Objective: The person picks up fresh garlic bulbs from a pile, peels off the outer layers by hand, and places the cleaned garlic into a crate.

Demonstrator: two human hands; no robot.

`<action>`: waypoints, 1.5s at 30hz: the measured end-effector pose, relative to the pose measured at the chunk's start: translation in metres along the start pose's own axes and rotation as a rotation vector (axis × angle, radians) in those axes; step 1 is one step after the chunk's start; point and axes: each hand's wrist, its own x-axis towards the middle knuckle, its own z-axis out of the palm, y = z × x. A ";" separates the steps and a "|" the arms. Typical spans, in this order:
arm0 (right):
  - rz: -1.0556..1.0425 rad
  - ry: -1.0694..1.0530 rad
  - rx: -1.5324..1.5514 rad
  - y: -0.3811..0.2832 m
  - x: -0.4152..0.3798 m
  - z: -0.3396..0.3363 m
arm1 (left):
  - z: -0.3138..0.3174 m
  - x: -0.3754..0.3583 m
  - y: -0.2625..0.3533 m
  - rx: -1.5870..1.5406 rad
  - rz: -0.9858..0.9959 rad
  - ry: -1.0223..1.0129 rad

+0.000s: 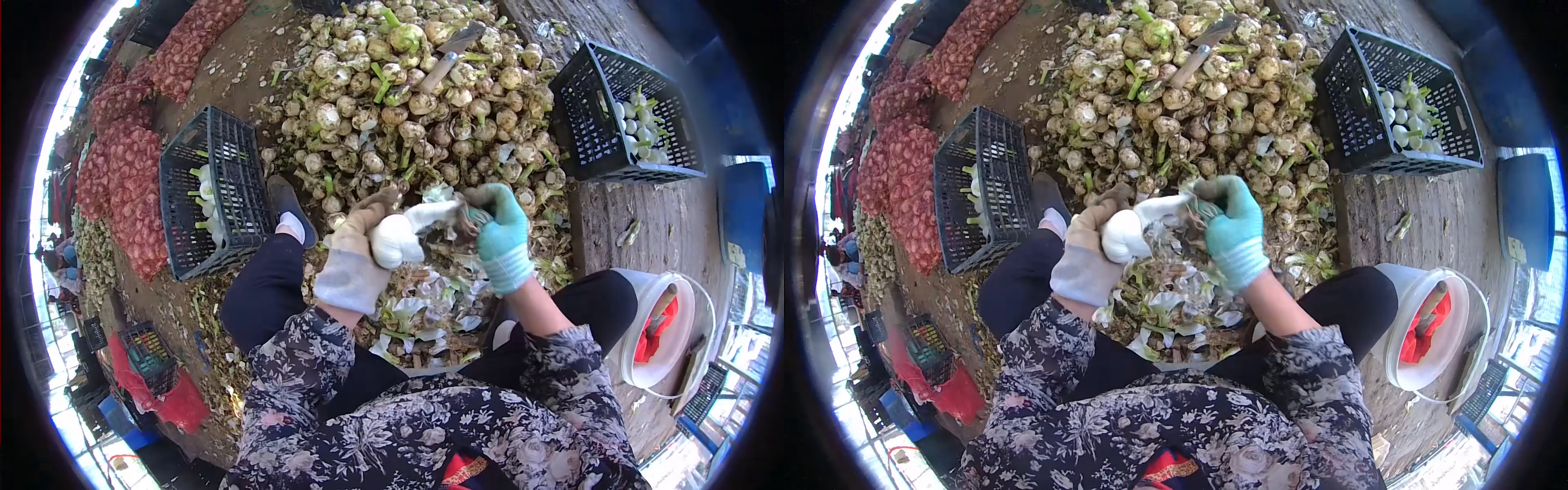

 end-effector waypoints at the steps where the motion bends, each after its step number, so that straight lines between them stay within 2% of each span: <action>1: -0.062 -0.120 0.005 0.006 -0.003 -0.004 | -0.002 0.003 0.004 -0.067 0.014 0.024; 2: -0.112 -0.242 0.009 0.016 -0.009 -0.006 | -0.005 0.002 0.005 -0.137 0.024 0.059; 3: -0.058 -0.273 -0.109 0.022 -0.010 -0.005 | -0.002 0.000 0.007 -0.249 0.002 0.052; 4: 0.142 -0.307 -0.246 0.017 -0.005 -0.006 | -0.005 -0.002 0.008 -0.206 -0.005 0.009; 6: 0.149 -0.427 -1.041 0.054 0.018 -0.036 | -0.007 -0.004 0.010 -0.110 -0.023 -0.096; 7: 0.019 -0.356 -0.714 0.062 0.017 -0.030 | 0.006 -0.012 0.018 -0.155 -0.043 -0.043; 8: 0.008 -0.356 -0.495 0.064 0.011 -0.034 | 0.006 -0.010 0.018 -0.173 -0.029 -0.033; 10: 0.007 -0.350 -0.052 -0.001 -0.023 0.016 | 0.000 -0.006 0.015 -0.210 -0.008 0.004; 12: -0.453 -0.345 -0.454 0.009 -0.035 0.031 | -0.003 -0.002 0.005 -0.137 0.008 0.013; 13: -0.589 -0.299 -0.589 0.014 -0.039 0.032 | -0.002 -0.005 0.003 -0.088 -0.022 0.010; 14: -0.328 -0.259 -0.265 0.011 -0.036 0.029 | -0.001 -0.006 0.002 -0.040 -0.051 0.008; 16: 0.209 -0.172 0.374 -0.002 -0.020 0.016 | -0.003 -0.007 0.004 -0.210 -0.020 -0.127; 17: 0.242 0.061 0.337 -0.002 -0.002 0.005 | -0.001 -0.013 0.009 -0.273 0.007 -0.206; 18: 0.197 -0.125 0.238 0.011 0.005 -0.021 | 0.001 -0.018 0.016 -0.334 0.036 -0.288; 20: 0.818 -0.042 0.841 0.033 0.021 -0.018 | 0.005 -0.018 0.028 -0.240 -0.011 -0.355; 21: 0.501 -0.302 0.509 0.017 0.003 -0.005 | 0.003 -0.019 0.028 -0.189 0.001 -0.350; 22: 0.070 -0.431 -0.022 0.000 -0.016 0.008 | 0.001 -0.019 0.029 -0.137 0.015 -0.343; 23: -0.291 -0.374 -0.337 -0.017 -0.033 0.022 | -0.005 -0.014 0.025 -0.133 -0.053 -0.294; 24: -0.323 -0.371 -0.338 -0.017 -0.035 0.026 | -0.001 -0.014 0.021 -0.179 -0.087 -0.199; 26: -0.438 -0.384 -0.386 -0.011 -0.034 0.030 | -0.007 -0.013 0.016 -0.050 -0.083 -0.092; 27: -0.523 -0.402 -0.436 -0.006 -0.031 0.029 | -0.006 -0.014 0.017 -0.083 -0.073 -0.150; 29: -0.323 -0.507 -0.285 0.006 -0.034 0.022 | -0.007 -0.018 0.021 -0.147 -0.055 -0.265; 30: -0.224 -0.560 -0.208 0.009 -0.038 0.021 | -0.011 -0.015 0.022 -0.284 -0.120 -0.318; 32: -0.347 -1.249 -0.651 0.007 -0.071 0.023 | -0.022 0.000 0.026 -0.552 -0.248 -0.425; 33: -0.210 -1.247 -0.989 0.028 -0.065 0.019 | -0.027 0.002 0.029 -0.584 -0.241 -0.509; 34: -0.055 -1.215 -1.321 0.036 -0.061 0.022 | -0.029 -0.001 0.030 -0.538 -0.220 -0.466; 36: -0.260 -0.546 -1.050 0.015 -0.048 0.014 | -0.026 -0.010 0.035 -0.452 -0.182 -0.387; 37: -0.481 -0.507 -1.034 0.015 -0.047 0.017 | -0.019 -0.022 0.041 -0.369 -0.128 -0.226; 38: -0.417 -0.707 -0.853 0.024 -0.044 0.014 | -0.026 -0.025 0.054 -0.160 0.122 -0.193; 40: 0.193 -1.007 -0.929 0.047 -0.030 -0.007 | -0.042 -0.030 0.080 0.334 0.583 0.068; 42: 0.219 -0.919 -1.614 0.073 0.011 -0.045 | -0.064 -0.011 0.156 -0.678 0.495 0.050; 43: 0.226 -0.653 -1.655 0.069 0.032 -0.056 | -0.070 -0.014 0.169 -0.690 0.598 0.083; 44: 0.226 -0.392 -1.682 0.065 0.055 -0.067 | -0.052 -0.022 0.174 -0.850 0.518 0.283; 45: 0.272 -0.179 -1.643 0.071 0.081 -0.083 | -0.056 -0.016 0.166 -0.817 0.456 0.252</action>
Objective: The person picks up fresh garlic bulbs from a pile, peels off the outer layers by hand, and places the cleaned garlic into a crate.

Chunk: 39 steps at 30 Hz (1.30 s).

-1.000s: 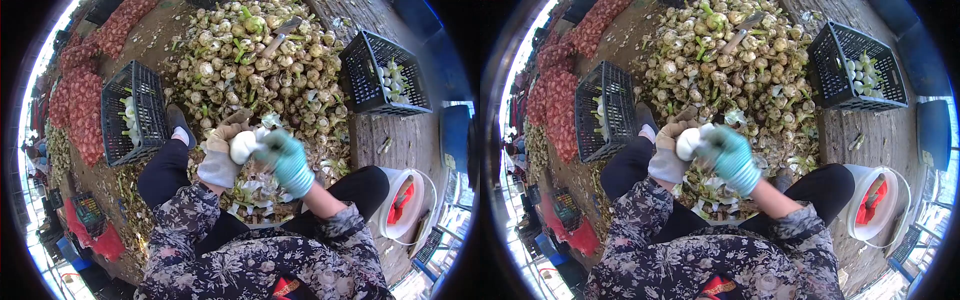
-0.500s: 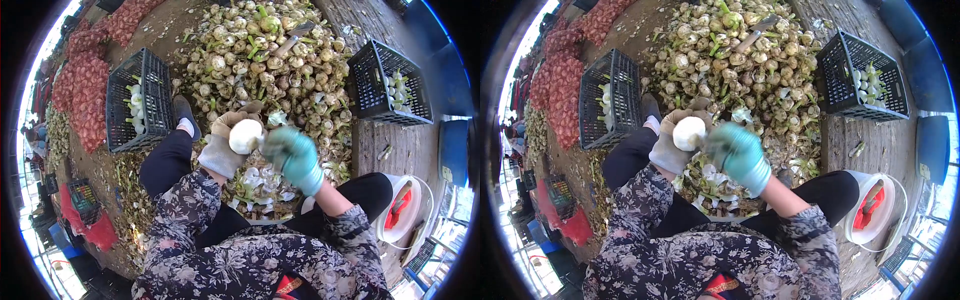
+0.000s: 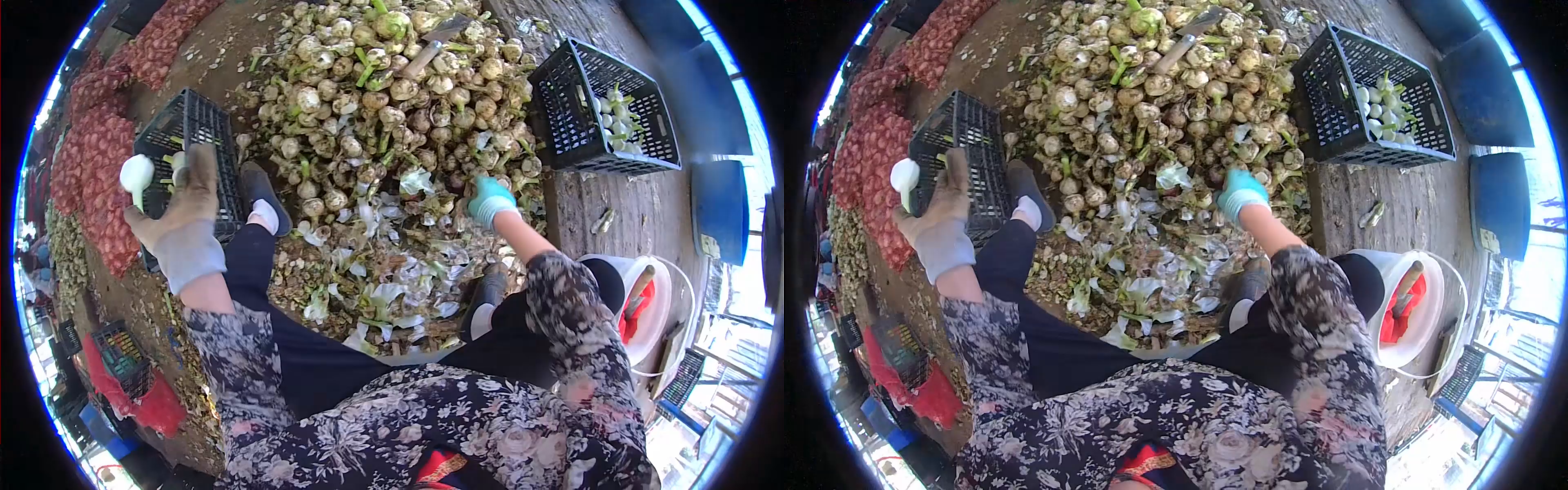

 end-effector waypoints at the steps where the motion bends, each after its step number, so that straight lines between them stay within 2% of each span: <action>1: 0.153 0.097 0.075 0.015 0.028 0.005 | -0.010 0.005 -0.005 0.036 -0.063 -0.014; 3: 0.283 0.201 0.029 0.037 0.064 0.018 | -0.025 -0.002 -0.029 0.276 -0.265 -0.150; 5: 0.271 0.239 -0.027 0.036 0.076 0.033 | -0.034 -0.014 -0.054 0.407 -0.460 -0.256; 7: 0.194 0.283 -0.133 0.032 0.081 0.046 | -0.042 -0.029 -0.066 0.661 -0.473 -0.256; 8: 0.234 0.276 -0.107 0.030 0.084 0.046 | -0.044 -0.034 -0.072 0.790 -0.483 -0.266; 9: 0.271 0.266 -0.147 0.025 0.085 0.044 | -0.050 -0.037 -0.081 0.842 -0.423 -0.212; 10: 0.254 0.250 -0.194 0.022 0.092 0.048 | -0.054 -0.037 -0.083 0.817 -0.448 -0.217; 11: 0.205 0.267 -0.208 0.034 0.109 0.072 | -0.058 -0.038 -0.084 0.786 -0.476 -0.231; 12: -0.003 0.489 -0.392 0.029 0.088 0.077 | -0.063 -0.036 -0.083 0.777 -0.513 -0.230; 13: -0.041 0.434 -0.483 0.037 0.097 0.090 | -0.065 -0.033 -0.085 0.760 -0.544 -0.256; 14: -0.005 0.399 -0.327 0.043 0.100 0.091 | -0.065 -0.036 -0.087 0.763 -0.537 -0.241; 15: 0.003 0.494 -0.189 0.050 0.102 0.093 | -0.066 -0.041 -0.090 0.768 -0.523 -0.221; 17: 0.131 0.257 -0.212 0.043 0.112 0.080 | -0.057 -0.055 -0.094 0.886 -0.480 -0.231; 18: 0.158 0.257 -0.240 0.037 0.110 0.079 | -0.057 -0.056 -0.094 0.870 -0.485 -0.257; 21: 0.128 0.191 -0.049 0.018 0.060 0.036 | -0.057 -0.060 -0.099 0.894 -0.511 -0.280; 23: 0.237 0.117 0.340 0.028 0.079 0.046 | -0.069 -0.059 -0.102 0.892 -0.551 -0.252; 25: 0.105 0.156 0.629 0.018 0.079 0.014 | -0.082 -0.048 -0.109 0.854 -0.669 -0.260; 26: 0.029 0.158 0.769 0.005 0.072 0.005 | -0.074 -0.063 -0.113 0.947 -0.578 -0.335; 27: -0.053 0.145 0.913 -0.007 0.065 0.008 | -0.074 -0.066 -0.119 0.920 -0.650 -0.353; 29: -0.295 0.223 1.106 -0.042 -0.023 -0.039 | -0.083 -0.066 -0.134 0.877 -0.781 -0.376; 30: -0.407 0.299 1.140 -0.055 -0.069 -0.061 | -0.087 -0.069 -0.139 0.776 -0.909 -0.425; 31: -0.469 0.369 1.126 -0.065 -0.104 -0.070 | -0.082 -0.080 -0.142 0.678 -0.977 -0.431; 32: -0.487 0.549 0.931 -0.066 -0.116 -0.058 | -0.077 -0.093 -0.148 0.580 -1.046 -0.430; 33: -0.466 0.481 0.969 -0.068 -0.132 -0.054 | -0.077 -0.102 -0.149 0.482 -1.112 -0.421; 34: -0.545 0.604 0.852 -0.067 -0.137 -0.052 | -0.085 -0.100 -0.153 0.571 -1.017 -0.554; 37: -0.890 0.899 0.474 -0.065 -0.130 -0.051 | -0.061 -0.114 -0.140 0.606 -0.991 -0.405; 39: -0.947 0.733 0.467 -0.067 -0.127 -0.064 | -0.073 -0.092 -0.129 0.590 -0.910 -0.726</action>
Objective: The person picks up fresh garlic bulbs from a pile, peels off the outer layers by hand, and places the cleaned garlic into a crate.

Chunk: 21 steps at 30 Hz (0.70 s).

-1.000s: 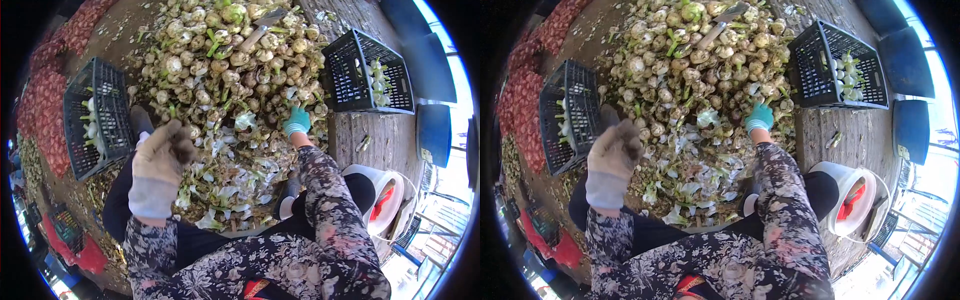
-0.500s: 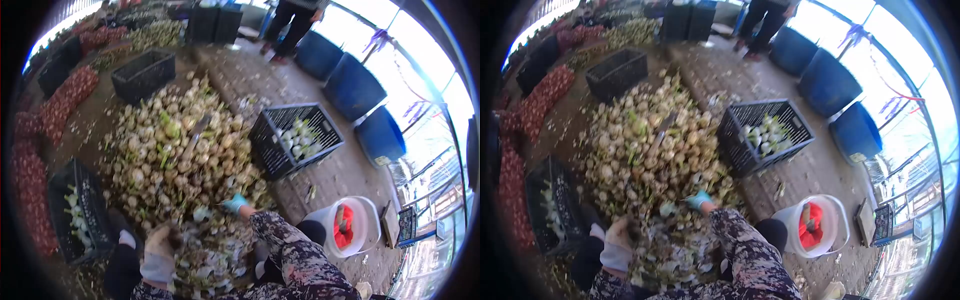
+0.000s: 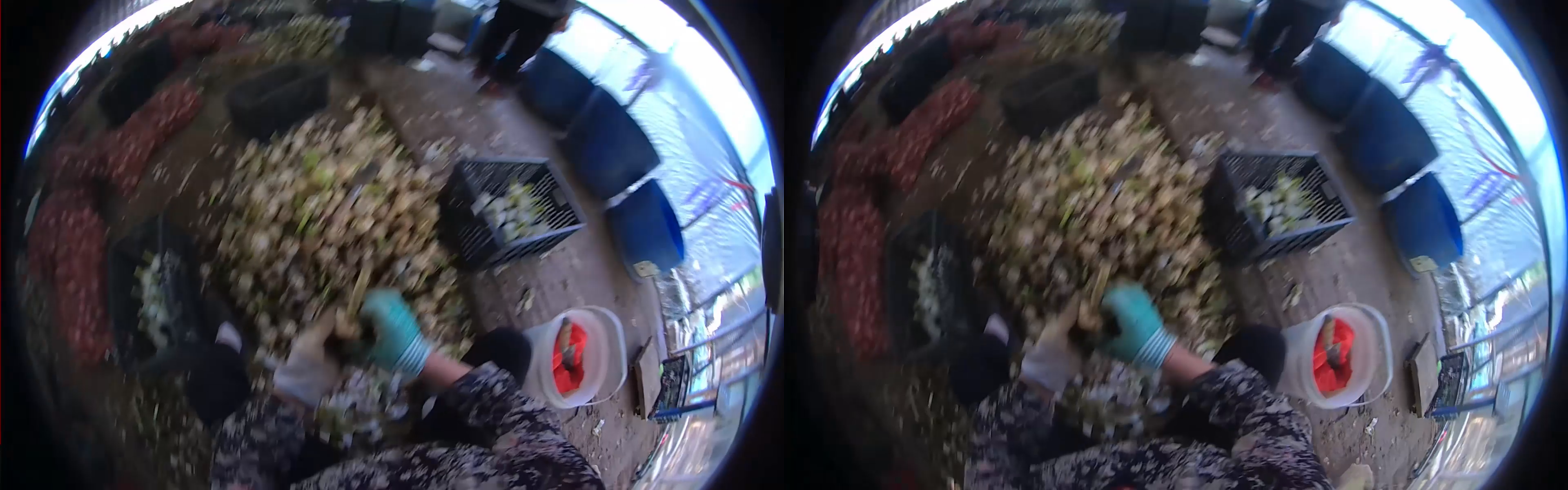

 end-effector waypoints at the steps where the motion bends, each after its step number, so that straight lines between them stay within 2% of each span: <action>1: -0.063 0.059 -0.005 -0.002 0.007 -0.009 | -0.004 -0.004 0.003 0.022 0.090 0.019; 2: 0.135 0.044 0.303 0.002 0.004 -0.007 | 0.006 0.001 0.009 0.056 0.177 0.028; 3: 0.490 0.034 0.869 0.006 -0.003 -0.002 | -0.001 0.007 0.010 0.069 0.277 0.154; 4: 0.681 0.061 1.164 0.013 -0.002 -0.003 | -0.005 0.013 0.010 0.092 0.384 0.258; 6: 0.588 0.023 1.011 0.024 -0.003 0.008 | 0.002 0.014 0.010 0.369 0.478 0.343; 7: 0.445 0.042 0.974 0.017 -0.004 0.007 | 0.006 0.015 0.010 0.508 0.521 0.369; 9: 0.520 0.178 1.331 0.016 0.000 0.025 | -0.006 0.021 0.000 0.689 0.674 0.326; 10: 0.577 0.217 1.260 0.008 0.005 0.026 | -0.010 0.023 -0.004 0.776 0.750 0.300; 11: 0.635 0.252 1.190 0.000 0.011 0.026 | -0.012 0.023 -0.002 1.073 0.840 0.350; 14: 0.620 0.223 1.200 0.005 0.013 0.030 | -0.005 0.024 0.004 1.317 0.964 0.309; 15: 0.614 0.265 1.274 0.005 0.014 0.033 | -0.006 0.025 0.005 1.338 0.977 0.313; 18: 0.777 0.274 1.121 0.009 0.013 0.035 | -0.004 0.021 0.008 1.476 1.026 0.324; 20: 0.969 0.266 1.585 0.012 0.013 0.025 | 0.000 0.017 0.011 1.495 1.025 0.334; 21: 0.915 0.237 1.421 0.014 0.011 0.027 | 0.000 0.017 0.012 1.499 1.029 0.320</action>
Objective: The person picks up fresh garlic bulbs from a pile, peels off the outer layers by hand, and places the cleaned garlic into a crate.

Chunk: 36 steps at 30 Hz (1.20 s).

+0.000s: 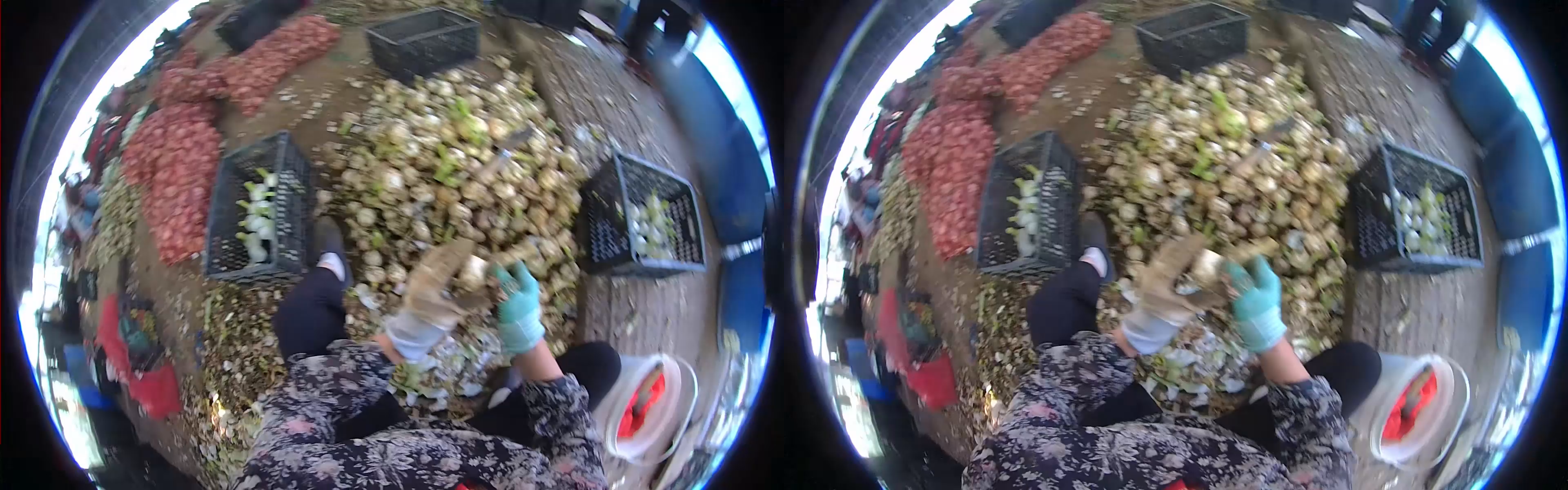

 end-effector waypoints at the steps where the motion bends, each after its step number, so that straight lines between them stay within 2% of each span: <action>1: -0.080 0.004 -0.158 0.004 0.001 -0.001 | 0.000 0.001 0.000 -0.008 0.010 -0.007; 3: -0.159 0.024 -0.324 -0.001 -0.005 0.003 | 0.001 0.001 0.009 -0.216 -0.151 0.006; 4: -0.250 0.014 -0.410 -0.002 -0.008 0.007 | 0.001 -0.001 0.007 -0.180 -0.117 0.015; 5: -0.217 -0.051 -0.353 0.004 -0.001 -0.005 | 0.002 -0.006 0.002 -0.177 -0.192 -0.015; 7: -0.308 -0.088 -0.483 0.002 -0.005 -0.003 | 0.001 -0.009 0.001 -0.164 -0.215 -0.016; 10: -0.101 -0.055 -0.217 0.000 -0.004 -0.006 | -0.002 -0.007 0.000 -0.018 -0.017 -0.012; 12: 0.003 -0.007 -0.030 0.000 0.001 -0.002 | -0.005 -0.003 0.009 -0.331 -0.297 -0.030; 14: -0.142 -0.034 -0.367 -0.005 -0.007 0.001 | 0.005 -0.009 0.002 -0.764 -0.584 -0.004; 16: -0.321 -0.061 -0.697 -0.009 -0.012 0.008 | 0.000 -0.005 -0.001 -0.785 -0.704 -0.022; 17: -0.423 -0.105 -0.712 -0.005 -0.007 0.003 | -0.001 -0.003 -0.002 -0.795 -0.765 -0.037; 18: -0.347 -0.084 -0.694 -0.004 -0.003 -0.002 | 0.002 -0.005 -0.002 -0.778 -0.829 -0.033; 19: -0.268 -0.065 -0.675 -0.005 0.000 -0.004 | 0.006 -0.009 -0.004 -0.569 -0.716 -0.038; 21: -0.275 -0.094 -0.513 -0.004 0.000 0.001 | 0.010 -0.008 -0.005 -0.151 -0.476 -0.037; 22: -0.272 -0.108 -0.432 -0.004 -0.003 0.004 | 0.011 -0.006 0.007 -0.162 -0.451 -0.035; 25: -0.533 -0.196 -0.910 -0.015 -0.010 0.011 | 0.000 -0.002 0.006 -0.597 -0.715 -0.162; 26: -0.664 -0.248 -1.025 -0.016 -0.009 0.010 | -0.007 0.000 0.006 -0.818 -0.797 -0.142; 27: -0.617 -0.301 -1.058 -0.025 -0.010 0.008 | -0.009 -0.002 -0.001 -0.979 -0.887 -0.169; 29: -0.186 -0.254 -0.815 -0.034 -0.020 0.006 | -0.016 -0.003 -0.017 -1.100 -0.919 -0.406; 30: -0.067 -0.431 -0.310 -0.030 -0.016 0.000 | -0.033 0.010 0.007 -1.291 -0.990 -0.455; 31: 0.050 -0.583 0.205 -0.024 -0.009 -0.006 | -0.034 0.011 0.006 -1.407 -0.946 -0.521; 33: -0.121 -0.225 -0.105 -0.021 -0.008 -0.010 | -0.026 0.012 0.009 -1.234 -0.945 -0.362; 35: -0.482 -0.235 -0.790 -0.018 -0.001 -0.015 | -0.007 0.000 -0.007 -0.928 -0.836 -0.214; 36: -0.501 -0.251 -0.733 -0.012 0.000 -0.019 | 0.006 -0.009 -0.014 -0.885 -0.730 -0.170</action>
